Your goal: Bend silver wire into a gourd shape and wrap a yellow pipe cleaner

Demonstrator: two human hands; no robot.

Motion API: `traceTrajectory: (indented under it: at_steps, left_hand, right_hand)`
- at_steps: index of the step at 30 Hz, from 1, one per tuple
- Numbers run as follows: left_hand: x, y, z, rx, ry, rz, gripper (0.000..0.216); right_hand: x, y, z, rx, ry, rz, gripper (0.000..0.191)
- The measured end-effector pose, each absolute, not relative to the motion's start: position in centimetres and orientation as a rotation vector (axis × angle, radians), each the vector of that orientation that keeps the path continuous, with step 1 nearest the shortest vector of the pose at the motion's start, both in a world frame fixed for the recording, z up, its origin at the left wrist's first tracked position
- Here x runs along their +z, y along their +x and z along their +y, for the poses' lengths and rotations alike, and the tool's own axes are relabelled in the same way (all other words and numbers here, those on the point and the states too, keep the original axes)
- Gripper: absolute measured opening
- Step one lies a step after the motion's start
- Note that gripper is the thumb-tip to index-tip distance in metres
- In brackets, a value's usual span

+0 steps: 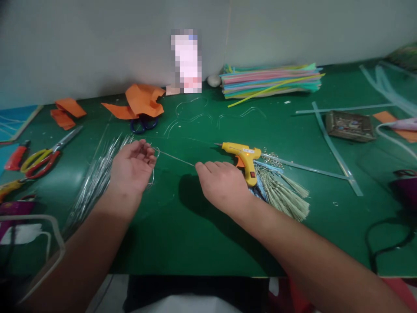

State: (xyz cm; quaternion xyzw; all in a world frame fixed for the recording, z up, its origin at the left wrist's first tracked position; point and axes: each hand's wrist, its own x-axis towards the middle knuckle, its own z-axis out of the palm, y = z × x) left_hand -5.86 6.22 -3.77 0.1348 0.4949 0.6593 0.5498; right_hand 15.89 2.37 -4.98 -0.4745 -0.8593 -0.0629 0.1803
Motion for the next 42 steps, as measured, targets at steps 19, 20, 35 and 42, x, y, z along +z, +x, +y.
traceTrajectory:
  at_steps: [19,20,35,42]
  left_hand:
    - [-3.1,-5.7,6.4,1.599,0.363,1.137,0.013]
    - [-3.0,-5.7,6.4,1.601,0.371,1.121,0.014]
    - [-1.7,-5.7,6.4,1.58,0.347,0.8,0.027]
    - [-2.0,-5.9,6.1,1.602,0.476,0.802,0.017]
  right_hand:
    - [-5.1,16.2,2.2,0.131,-1.324,-2.309,0.029]
    - [-5.2,16.3,2.2,0.235,-1.314,-2.271,0.028]
    - [-4.6,15.9,2.6,2.207,-0.872,-1.007,0.019]
    - [-5.0,16.3,2.7,2.506,-0.64,-0.761,0.013]
